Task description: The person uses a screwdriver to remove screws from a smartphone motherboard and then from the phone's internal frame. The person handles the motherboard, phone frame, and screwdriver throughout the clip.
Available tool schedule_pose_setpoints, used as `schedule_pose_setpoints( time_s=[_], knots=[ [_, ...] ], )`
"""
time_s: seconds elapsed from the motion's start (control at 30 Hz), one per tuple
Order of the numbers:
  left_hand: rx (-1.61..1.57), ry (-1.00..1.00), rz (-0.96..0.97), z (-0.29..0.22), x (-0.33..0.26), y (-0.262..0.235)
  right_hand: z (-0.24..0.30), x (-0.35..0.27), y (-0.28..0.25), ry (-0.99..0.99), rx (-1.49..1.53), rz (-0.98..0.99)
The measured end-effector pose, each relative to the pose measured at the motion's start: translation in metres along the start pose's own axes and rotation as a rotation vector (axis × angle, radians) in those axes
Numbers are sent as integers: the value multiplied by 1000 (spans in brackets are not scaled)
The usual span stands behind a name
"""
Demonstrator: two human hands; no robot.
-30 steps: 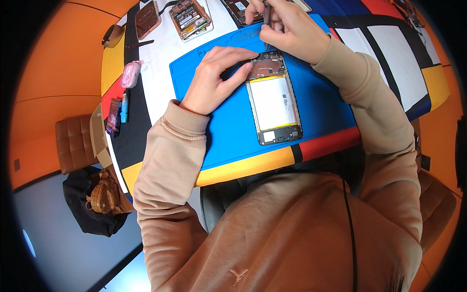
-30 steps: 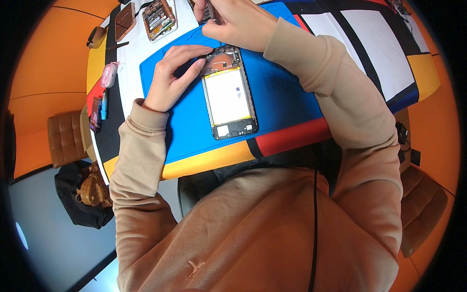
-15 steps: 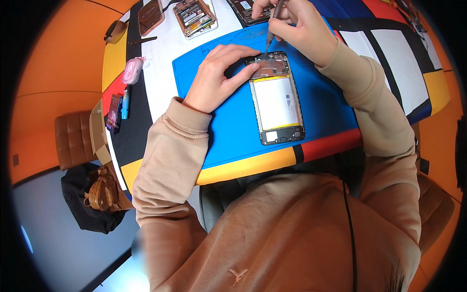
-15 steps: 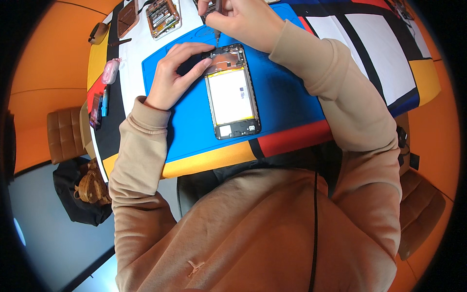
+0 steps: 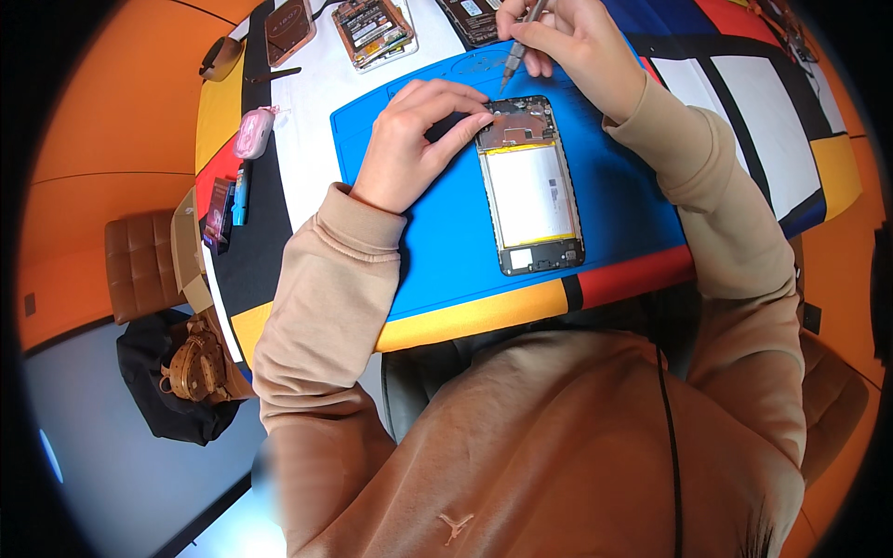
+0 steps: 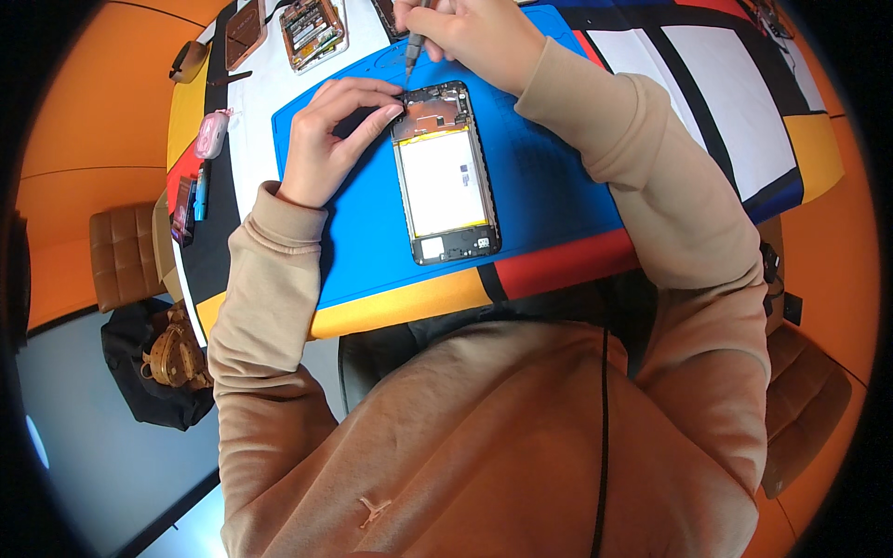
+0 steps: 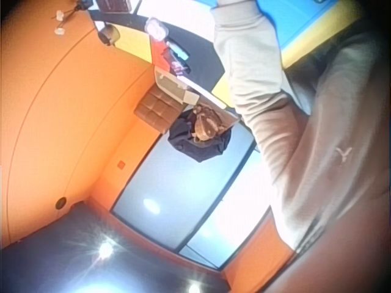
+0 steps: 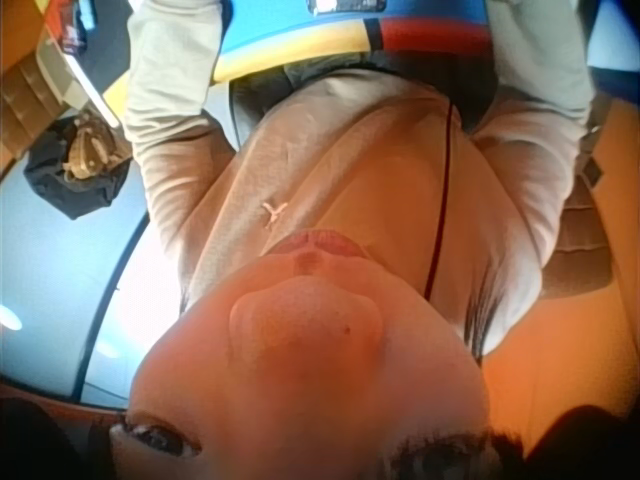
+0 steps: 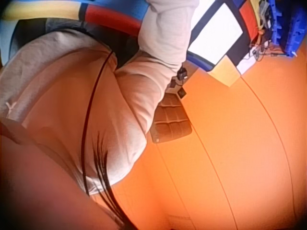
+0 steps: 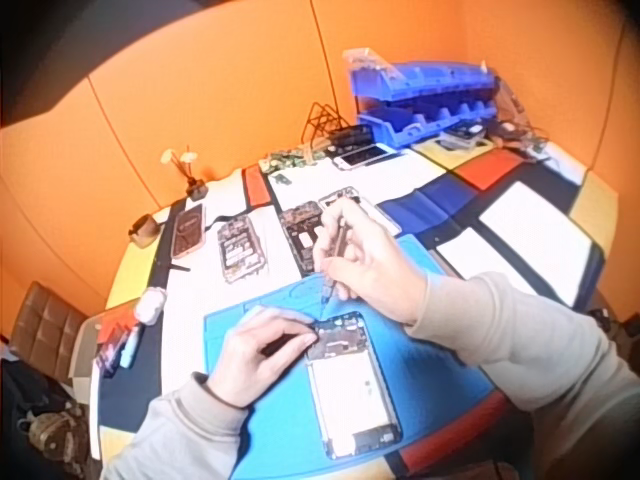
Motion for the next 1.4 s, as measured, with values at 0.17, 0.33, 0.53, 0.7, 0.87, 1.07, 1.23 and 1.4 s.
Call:
schedule_pose_setpoints(
  time_s=[0.17, 0.33, 0.53, 0.7, 0.87, 1.07, 1.23, 1.4],
  knots=[
    [-12, 4, 12, 0, 0, 2, 8, 1, -2, -138, -418, 4],
    [18, 12, 103, -5, -1, 10, 23, 3, 11, -393, -645, 182],
    [199, 129, 166, -19, -1, 12, 7, -4, 2, 72, -922, 521],
    [270, 148, 180, -23, 0, 14, 7, -5, 3, 146, -937, 542],
    [312, 153, 185, -23, 0, 16, 7, -6, 5, 119, -951, 526],
    [333, 164, 196, -23, 0, 17, 5, -6, 3, 160, -950, 497],
    [325, 166, 195, -23, 0, 17, 12, -8, 14, -30, -1037, 502],
    [313, 168, 185, -23, 0, 16, 8, -12, 16, 22, -1060, 505]
  ],
)
Point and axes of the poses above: each hand's wrist, its own x-axis towards the middle knuckle, its own y-axis out of the palm, z = x × y, the point moved 7 cm from there along x, towards the middle knuckle, and after that the axes turned 7 degrees about x, right-handed, at the moved point
